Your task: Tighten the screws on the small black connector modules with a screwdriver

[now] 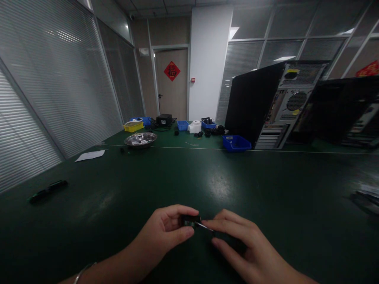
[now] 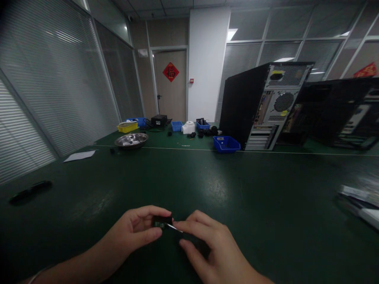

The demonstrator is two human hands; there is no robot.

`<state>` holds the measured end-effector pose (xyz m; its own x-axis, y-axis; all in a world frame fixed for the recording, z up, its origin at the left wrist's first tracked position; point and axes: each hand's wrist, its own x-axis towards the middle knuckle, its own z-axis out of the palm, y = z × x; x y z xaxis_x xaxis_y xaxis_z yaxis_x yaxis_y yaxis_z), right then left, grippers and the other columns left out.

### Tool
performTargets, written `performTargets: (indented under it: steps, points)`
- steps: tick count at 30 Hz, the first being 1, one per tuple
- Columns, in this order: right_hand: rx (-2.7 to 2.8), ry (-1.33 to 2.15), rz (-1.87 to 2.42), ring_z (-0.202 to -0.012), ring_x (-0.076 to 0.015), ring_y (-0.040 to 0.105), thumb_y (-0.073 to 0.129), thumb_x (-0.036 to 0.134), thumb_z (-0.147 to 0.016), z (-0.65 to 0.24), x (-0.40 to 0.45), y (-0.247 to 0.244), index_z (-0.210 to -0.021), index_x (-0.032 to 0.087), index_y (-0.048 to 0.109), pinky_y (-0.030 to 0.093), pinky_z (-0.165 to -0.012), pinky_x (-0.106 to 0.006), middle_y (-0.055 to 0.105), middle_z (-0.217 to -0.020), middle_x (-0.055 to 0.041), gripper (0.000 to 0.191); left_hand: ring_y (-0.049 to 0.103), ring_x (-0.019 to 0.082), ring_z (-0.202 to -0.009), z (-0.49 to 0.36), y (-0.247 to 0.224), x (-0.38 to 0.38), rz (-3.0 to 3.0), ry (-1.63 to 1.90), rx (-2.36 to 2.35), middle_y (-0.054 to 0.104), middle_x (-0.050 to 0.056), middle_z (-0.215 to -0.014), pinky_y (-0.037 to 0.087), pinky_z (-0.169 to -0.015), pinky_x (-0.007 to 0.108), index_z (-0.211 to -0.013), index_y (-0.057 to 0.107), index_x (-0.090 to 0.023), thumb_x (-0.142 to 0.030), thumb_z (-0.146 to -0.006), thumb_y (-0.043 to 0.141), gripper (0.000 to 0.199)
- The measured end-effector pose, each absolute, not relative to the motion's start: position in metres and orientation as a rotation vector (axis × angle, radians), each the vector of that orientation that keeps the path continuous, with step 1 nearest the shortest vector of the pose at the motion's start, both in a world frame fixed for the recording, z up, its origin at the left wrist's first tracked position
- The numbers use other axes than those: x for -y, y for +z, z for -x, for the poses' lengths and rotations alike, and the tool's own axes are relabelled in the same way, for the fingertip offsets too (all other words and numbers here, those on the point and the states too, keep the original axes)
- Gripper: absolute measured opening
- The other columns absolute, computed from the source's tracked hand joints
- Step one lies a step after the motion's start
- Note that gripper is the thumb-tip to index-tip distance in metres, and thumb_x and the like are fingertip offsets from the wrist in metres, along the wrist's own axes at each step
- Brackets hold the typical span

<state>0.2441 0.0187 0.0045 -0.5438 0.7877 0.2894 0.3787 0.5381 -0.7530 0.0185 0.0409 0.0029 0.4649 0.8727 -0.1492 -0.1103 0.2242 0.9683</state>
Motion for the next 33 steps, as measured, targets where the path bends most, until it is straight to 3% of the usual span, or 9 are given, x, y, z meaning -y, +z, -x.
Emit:
performTargets:
  steps: [6,17,27,33]
  points:
    - [2.168,0.876,0.964,-0.088,-0.0169,0.062,0.052,0.013,-0.092,-0.2422,-0.0201,0.0087,-0.123,0.027,0.061,0.052,-0.076,-0.028,0.064,-0.099,-0.0046,0.035,0.06,0.013,-0.066,-0.0202,0.0,-0.0428,-1.206,0.826,-0.828,0.066,0.0,-0.07,0.046,-0.066,0.027,-0.092,0.064,-0.014,-0.02,-0.076,0.072,0.019]
    - [2.17,0.872,0.969,-0.086,-0.0176,0.063,0.052,0.014,-0.092,-0.243,-0.0191,0.0043,-0.126,0.028,0.06,0.053,-0.075,-0.028,0.064,-0.101,-0.0056,0.038,0.067,0.017,-0.078,-0.0198,-0.0002,-0.0432,-1.162,0.848,-0.866,0.073,0.004,-0.08,0.05,-0.079,0.031,-0.09,0.068,-0.012,-0.024,-0.073,0.077,0.022]
    - [2.124,0.886,0.874,-0.087,-0.0178,0.063,0.055,0.012,-0.089,-0.2431,-0.0185,0.0047,-0.122,0.028,0.063,0.053,-0.075,-0.029,0.065,-0.098,-0.0056,0.037,0.069,0.015,-0.07,-0.0162,-0.0049,-0.045,-1.096,0.806,-0.817,0.076,0.006,-0.075,0.052,-0.07,0.028,-0.09,0.071,-0.011,-0.022,-0.076,0.075,0.018]
    - [2.039,0.863,0.784,-0.086,-0.0192,0.064,0.057,0.012,-0.088,-0.2424,-0.0161,0.003,-0.119,0.03,0.065,0.053,-0.075,-0.032,0.066,-0.097,-0.0066,0.036,0.069,0.015,-0.067,-0.0171,-0.0033,-0.0441,-1.001,0.792,-0.766,0.075,0.006,-0.071,0.052,-0.066,0.026,-0.085,0.073,-0.012,-0.023,-0.07,0.079,0.019]
